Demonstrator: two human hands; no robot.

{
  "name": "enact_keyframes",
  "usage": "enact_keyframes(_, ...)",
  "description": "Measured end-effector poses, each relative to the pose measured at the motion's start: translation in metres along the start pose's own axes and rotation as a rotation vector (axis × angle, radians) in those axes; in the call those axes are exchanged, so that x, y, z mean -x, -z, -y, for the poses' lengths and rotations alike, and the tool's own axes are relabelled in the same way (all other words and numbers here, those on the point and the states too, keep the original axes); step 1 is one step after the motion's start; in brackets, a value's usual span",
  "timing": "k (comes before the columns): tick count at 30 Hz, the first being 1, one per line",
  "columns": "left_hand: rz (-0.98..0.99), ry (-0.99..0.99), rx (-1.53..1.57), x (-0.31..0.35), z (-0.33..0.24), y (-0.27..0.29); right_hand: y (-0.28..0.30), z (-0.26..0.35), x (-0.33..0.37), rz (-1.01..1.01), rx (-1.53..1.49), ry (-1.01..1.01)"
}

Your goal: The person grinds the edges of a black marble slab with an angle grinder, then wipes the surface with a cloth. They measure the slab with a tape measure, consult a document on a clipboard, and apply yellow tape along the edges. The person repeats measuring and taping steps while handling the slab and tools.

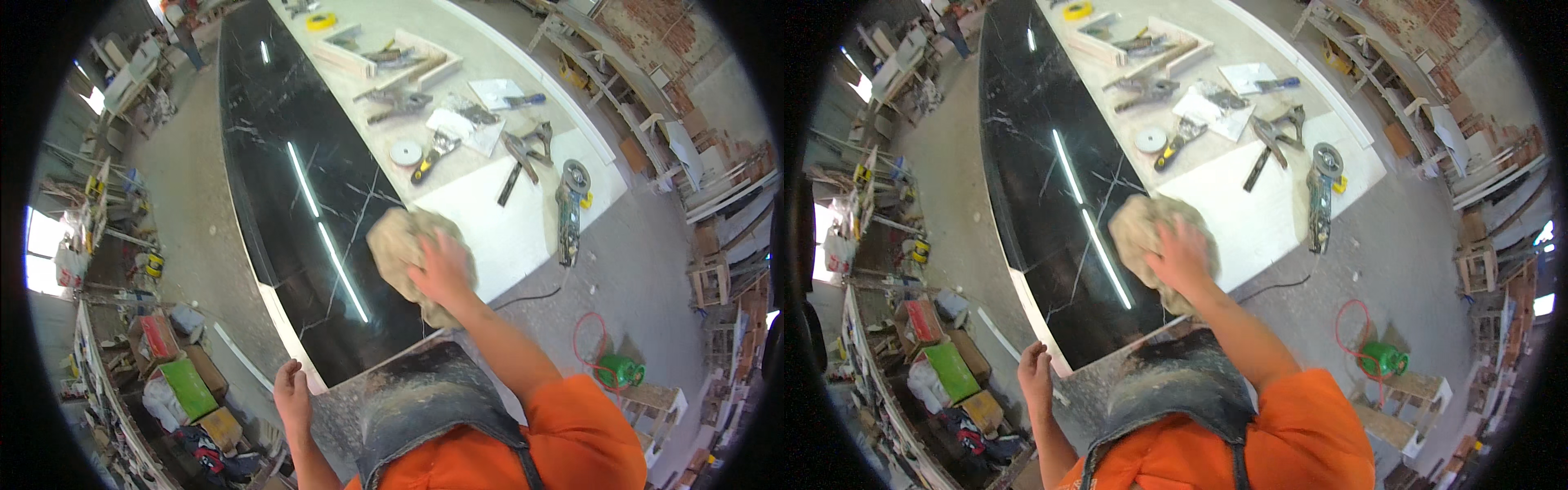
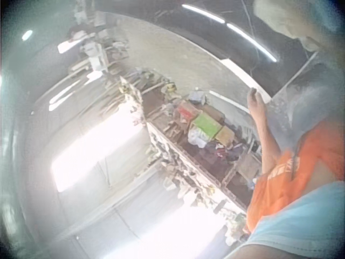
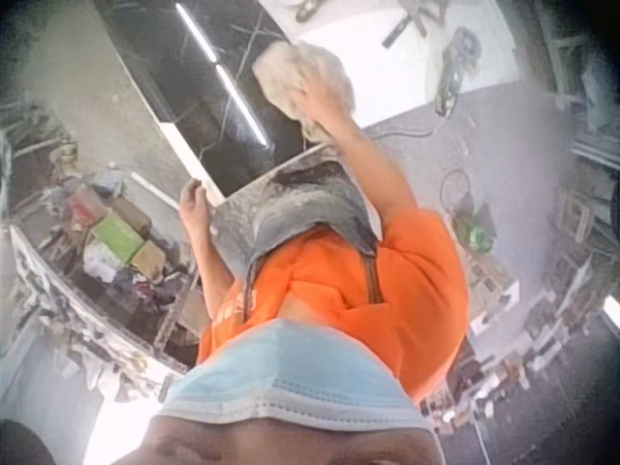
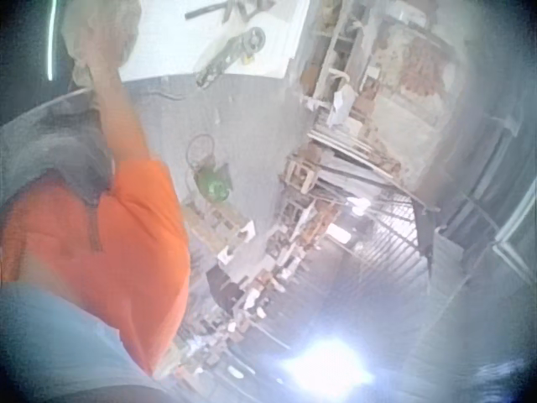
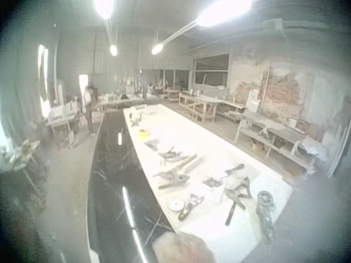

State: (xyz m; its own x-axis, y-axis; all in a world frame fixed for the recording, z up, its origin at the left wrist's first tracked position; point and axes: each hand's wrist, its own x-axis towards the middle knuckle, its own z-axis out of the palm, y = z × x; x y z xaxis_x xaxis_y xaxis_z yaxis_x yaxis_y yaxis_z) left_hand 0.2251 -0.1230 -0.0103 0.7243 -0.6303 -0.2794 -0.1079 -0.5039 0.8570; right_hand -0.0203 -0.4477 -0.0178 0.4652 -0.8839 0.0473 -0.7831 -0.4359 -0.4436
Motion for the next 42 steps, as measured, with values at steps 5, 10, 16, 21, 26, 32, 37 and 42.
enact_keyframes(5, -0.045, -0.369, -0.46, -0.044, -0.071, -0.048, 0.033, -0.065, 0.025, -0.127, 0.028, -0.211)
enact_keyframes(10, -0.012, -0.709, -0.843, -0.135, -0.052, -0.128, 0.1, -0.095, 0.006, -0.01, -0.192, -0.587)
enact_keyframes(16, 0.003, -0.6, -1.086, -0.159, -0.095, -0.212, 0.089, -0.101, 0.096, -0.202, -0.146, -0.265)
enact_keyframes(21, 0.183, -0.795, -1.043, -0.124, -0.131, -0.286, 0.064, -0.151, 0.245, -0.159, -0.386, -0.644)
enact_keyframes(26, 0.232, -0.842, -0.965, -0.102, -0.14, -0.312, 0.057, -0.214, 0.316, -0.132, -0.449, -0.875)
enact_keyframes(32, 0.171, -0.779, -0.968, -0.026, -0.12, -0.327, 0.085, -0.29, 0.302, -0.058, -0.588, -0.731)
enact_keyframes(37, 0.167, -0.736, -0.975, 0.111, -0.062, -0.297, 0.15, -0.358, 0.172, -0.177, -0.483, -0.489)
enact_keyframes(42, 0.128, -0.29, -0.868, 0.235, -0.013, -0.259, 0.188, -0.401, 0.006, -0.417, -0.055, -0.225)
